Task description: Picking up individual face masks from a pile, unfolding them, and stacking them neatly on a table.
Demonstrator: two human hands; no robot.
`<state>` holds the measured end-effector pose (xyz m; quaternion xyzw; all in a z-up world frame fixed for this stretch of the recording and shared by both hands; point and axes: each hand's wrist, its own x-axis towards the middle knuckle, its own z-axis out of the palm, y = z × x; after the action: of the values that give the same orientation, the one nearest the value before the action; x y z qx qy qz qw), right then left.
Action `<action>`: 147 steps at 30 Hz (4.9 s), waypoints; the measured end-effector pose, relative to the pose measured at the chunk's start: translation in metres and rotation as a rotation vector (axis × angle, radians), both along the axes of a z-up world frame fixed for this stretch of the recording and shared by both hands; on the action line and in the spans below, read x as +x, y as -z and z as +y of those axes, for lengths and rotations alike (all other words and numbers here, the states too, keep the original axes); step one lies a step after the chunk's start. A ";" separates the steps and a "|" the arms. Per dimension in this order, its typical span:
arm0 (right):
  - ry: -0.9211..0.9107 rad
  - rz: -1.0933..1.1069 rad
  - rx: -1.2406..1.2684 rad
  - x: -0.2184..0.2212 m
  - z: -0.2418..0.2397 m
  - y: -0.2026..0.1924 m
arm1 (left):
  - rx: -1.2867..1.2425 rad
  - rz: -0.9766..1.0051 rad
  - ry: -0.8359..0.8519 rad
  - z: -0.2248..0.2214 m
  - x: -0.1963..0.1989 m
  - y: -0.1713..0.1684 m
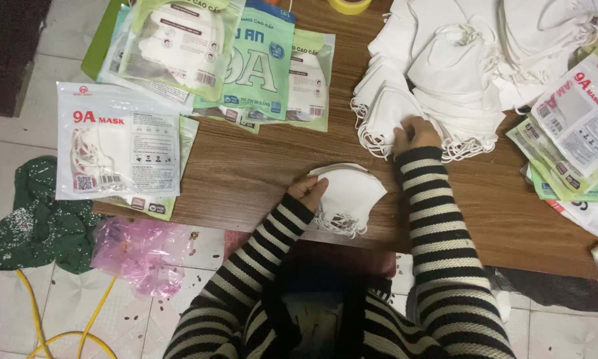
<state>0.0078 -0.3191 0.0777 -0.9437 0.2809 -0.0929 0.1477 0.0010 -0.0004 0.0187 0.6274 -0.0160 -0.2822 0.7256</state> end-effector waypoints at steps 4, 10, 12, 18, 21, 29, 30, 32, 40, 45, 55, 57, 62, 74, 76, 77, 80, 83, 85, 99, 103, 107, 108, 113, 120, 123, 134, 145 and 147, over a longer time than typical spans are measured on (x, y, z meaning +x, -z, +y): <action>0.007 -0.111 0.040 -0.017 0.013 -0.027 | 0.015 -0.025 0.039 -0.003 0.004 0.026; -0.057 -0.490 0.338 -0.065 0.069 -0.101 | -0.009 -0.110 0.012 -0.003 0.003 0.010; -0.165 -0.438 0.356 -0.083 0.087 -0.117 | 0.030 -0.178 0.003 -0.003 0.003 0.019; -0.451 -0.369 0.262 -0.104 0.128 -0.082 | -0.005 -0.125 0.042 -0.002 0.000 -0.034; -0.525 -0.224 0.043 -0.099 0.138 -0.052 | -0.003 -0.045 -0.067 -0.016 0.012 -0.024; -0.513 -0.143 0.072 -0.099 0.148 -0.027 | 0.021 -0.017 0.037 -0.018 0.006 0.005; -0.512 -0.156 0.086 -0.101 0.147 -0.021 | -0.051 0.031 0.019 -0.020 0.004 0.005; -0.524 -0.162 0.075 -0.104 0.146 -0.018 | -0.061 0.032 0.009 -0.015 0.002 -0.002; -0.426 -0.394 0.103 -0.114 0.119 -0.056 | -0.119 0.019 -0.037 -0.012 0.008 -0.012; -0.289 -0.349 0.093 -0.113 0.080 -0.024 | -0.116 0.045 -0.007 -0.009 0.008 -0.013; -0.225 -0.301 0.029 -0.084 0.048 -0.022 | -0.163 0.028 0.002 -0.003 -0.001 -0.038; -0.166 -0.261 -0.113 -0.069 0.034 -0.006 | -0.143 0.005 0.020 0.000 -0.002 -0.045; -0.006 0.034 -0.089 -0.031 0.012 0.008 | -0.166 0.031 -0.008 0.000 -0.004 -0.043; -0.001 0.009 -0.059 -0.023 0.007 0.021 | -0.121 0.046 0.063 0.006 -0.003 -0.054; -0.013 0.011 -0.075 -0.026 0.008 0.012 | -0.113 0.021 0.075 0.004 -0.003 -0.049; -0.050 -0.025 -0.036 -0.029 0.012 0.003 | -0.116 0.014 0.065 0.002 -0.002 -0.040; -0.046 -0.059 0.013 -0.038 0.011 -0.013 | -0.103 -0.003 0.045 0.000 0.001 -0.027; 0.018 -0.132 0.043 -0.053 0.011 -0.024 | -0.068 -0.018 0.038 0.009 -0.004 -0.044; 0.036 -0.205 0.061 -0.063 0.024 -0.048 | -0.052 -0.024 0.036 0.012 -0.003 -0.054; -0.512 -0.809 0.287 -0.134 0.093 -0.077 | -0.086 -0.015 -0.049 0.010 -0.004 -0.041; -0.529 -0.668 0.209 -0.138 0.100 -0.054 | -0.084 -0.022 -0.060 0.008 -0.004 -0.041; -0.516 -0.403 -0.038 -0.127 0.121 -0.049 | -0.051 0.034 -0.057 0.012 -0.004 -0.063; -0.456 -0.322 -0.142 -0.123 0.131 -0.050 | -0.032 0.048 -0.046 0.014 -0.005 -0.082; -0.509 -0.239 -0.023 -0.114 0.138 -0.070 | -0.056 0.050 -0.037 0.005 -0.003 -0.048; -0.510 -0.463 0.255 -0.073 0.080 -0.062 | -0.088 0.035 -0.032 0.009 -0.009 -0.085; -0.137 -0.325 0.118 -0.050 0.067 -0.057 | -0.074 0.009 -0.036 0.010 -0.011 -0.095; -0.146 -0.117 -0.057 -0.025 0.015 0.011 | -0.225 -0.548 -0.093 0.000 -0.013 -0.014; -0.365 -0.832 -0.037 -0.071 0.068 -0.041 | -0.177 -0.427 -0.094 0.009 -0.014 -0.075; -0.526 -1.032 0.067 -0.092 0.082 -0.036 | -0.159 -0.302 -0.086 0.017 -0.020 -0.108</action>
<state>-0.0843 -0.2370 0.1140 -0.8093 -0.0686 -0.4920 0.3136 -0.0186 0.0163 0.1268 0.6032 -0.1203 -0.1511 0.7738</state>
